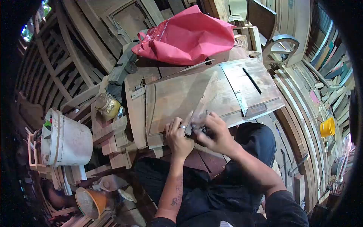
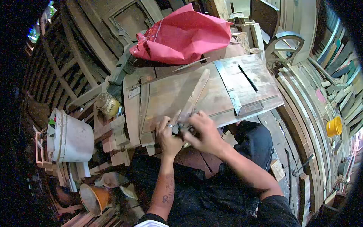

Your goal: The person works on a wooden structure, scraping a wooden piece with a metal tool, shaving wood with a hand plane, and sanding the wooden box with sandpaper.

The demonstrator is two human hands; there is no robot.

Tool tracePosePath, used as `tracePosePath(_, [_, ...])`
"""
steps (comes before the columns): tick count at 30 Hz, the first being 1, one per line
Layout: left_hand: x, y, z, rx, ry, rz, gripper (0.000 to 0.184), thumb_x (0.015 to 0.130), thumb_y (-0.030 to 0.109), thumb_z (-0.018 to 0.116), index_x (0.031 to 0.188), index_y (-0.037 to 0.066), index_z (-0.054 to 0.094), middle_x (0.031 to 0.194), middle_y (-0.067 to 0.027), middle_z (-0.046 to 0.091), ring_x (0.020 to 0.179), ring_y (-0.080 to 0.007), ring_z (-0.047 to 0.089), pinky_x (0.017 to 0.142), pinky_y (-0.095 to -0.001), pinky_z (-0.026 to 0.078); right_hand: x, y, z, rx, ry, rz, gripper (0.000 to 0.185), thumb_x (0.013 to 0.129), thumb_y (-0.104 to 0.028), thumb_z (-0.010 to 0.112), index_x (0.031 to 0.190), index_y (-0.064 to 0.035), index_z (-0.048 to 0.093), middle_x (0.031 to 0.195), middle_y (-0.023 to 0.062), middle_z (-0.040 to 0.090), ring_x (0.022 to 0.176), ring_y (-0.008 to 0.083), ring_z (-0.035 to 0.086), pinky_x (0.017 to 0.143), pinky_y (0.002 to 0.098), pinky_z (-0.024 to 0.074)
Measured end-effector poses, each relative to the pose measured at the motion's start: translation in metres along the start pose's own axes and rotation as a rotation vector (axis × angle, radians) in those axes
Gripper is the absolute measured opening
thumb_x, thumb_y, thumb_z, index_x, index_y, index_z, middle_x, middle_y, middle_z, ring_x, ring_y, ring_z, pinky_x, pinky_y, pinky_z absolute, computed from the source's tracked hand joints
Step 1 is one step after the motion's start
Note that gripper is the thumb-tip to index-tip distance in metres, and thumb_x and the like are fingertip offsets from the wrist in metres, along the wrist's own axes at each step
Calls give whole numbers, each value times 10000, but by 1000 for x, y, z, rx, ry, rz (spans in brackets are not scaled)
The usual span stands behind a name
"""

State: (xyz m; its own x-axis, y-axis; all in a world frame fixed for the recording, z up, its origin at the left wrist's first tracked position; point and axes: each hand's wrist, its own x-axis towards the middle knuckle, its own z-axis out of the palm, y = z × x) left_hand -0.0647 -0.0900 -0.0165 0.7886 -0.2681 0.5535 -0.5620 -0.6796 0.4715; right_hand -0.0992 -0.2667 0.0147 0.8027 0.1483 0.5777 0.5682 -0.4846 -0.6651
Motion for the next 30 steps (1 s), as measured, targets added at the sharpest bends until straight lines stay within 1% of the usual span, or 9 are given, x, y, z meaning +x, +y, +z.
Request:
tracePosePath(5, [-2, -4, 1, -71, 31, 42, 693, 723, 150, 721, 1416, 174, 727, 901, -102, 537, 890, -329, 585, 817, -444, 427, -2, -6, -5, 50, -96, -22, 390, 830, -98, 791, 1213, -54, 729, 919, 120, 640, 870, 327, 560, 780, 424, 502])
tracePosePath(8, [-1, -3, 1, -27, 9, 2, 706, 710, 144, 733, 1414, 191, 729, 892, -104, 533, 893, -337, 588, 825, -460, 438, 0, 4, -7, 24, 10, 140, 385, 850, -127, 799, 1223, -59, 725, 924, 123, 633, 880, 313, 563, 770, 430, 503])
tracePosePath(11, [-6, -13, 10, -41, 30, 24, 693, 721, 145, 729, 1413, 190, 729, 890, -104, 534, 898, -334, 594, 827, -453, 439, -5, 7, 2, -40, 37, 6, 392, 857, -140, 794, 1231, -58, 710, 967, 133, 643, 901, 334, 563, 792, 453, 504])
tracePosePath(13, [-1, 0, -3, -29, 14, 18, 681, 731, 151, 728, 1412, 181, 728, 896, -105, 538, 906, -331, 599, 829, -448, 439, -8, -3, 2, 34, -74, 73, 390, 860, -146, 787, 1229, -57, 696, 1005, 139, 652, 940, 361, 573, 833, 476, 502])
tracePosePath(17, [0, 2, -5, -57, 15, 13, 661, 739, 165, 733, 1400, 172, 732, 915, -107, 554, 915, -332, 602, 845, -448, 441, -4, 2, -2, 99, -64, -48, 375, 849, -145, 796, 1205, -53, 726, 972, 127, 663, 895, 335, 588, 804, 409, 496])
tracePosePath(19, [-1, -2, -1, -8, -10, -5, 666, 734, 173, 741, 1400, 170, 731, 913, -105, 554, 911, -331, 599, 854, -448, 440, -1, 3, -7, 76, -57, 227, 396, 854, -152, 792, 1221, -48, 688, 1023, 152, 678, 978, 345, 594, 855, 464, 517])
tracePosePath(25, [-1, 1, -5, -32, -1, 1, 658, 751, 207, 755, 1408, 177, 726, 884, -99, 534, 899, -328, 598, 839, -435, 431, -8, -5, 4, 75, -55, -15, 415, 828, -116, 805, 1227, -66, 707, 990, 147, 656, 931, 334, 599, 823, 438, 514])
tracePosePath(27, [0, 1, -5, -40, 31, 42, 656, 757, 200, 750, 1412, 175, 725, 878, -98, 531, 890, -326, 596, 836, -434, 433, -7, -6, -3, 52, -128, 32, 430, 839, -150, 792, 1248, -72, 681, 1041, 154, 671, 1019, 371, 587, 888, 462, 514])
tracePosePath(30, [0, 1, -1, -20, 40, 26, 672, 738, 160, 751, 1409, 175, 727, 884, -99, 536, 885, -326, 596, 827, -436, 437, -4, 6, -4, 57, -21, 161, 446, 847, -145, 794, 1270, -55, 688, 1013, 161, 689, 987, 368, 602, 888, 463, 518])
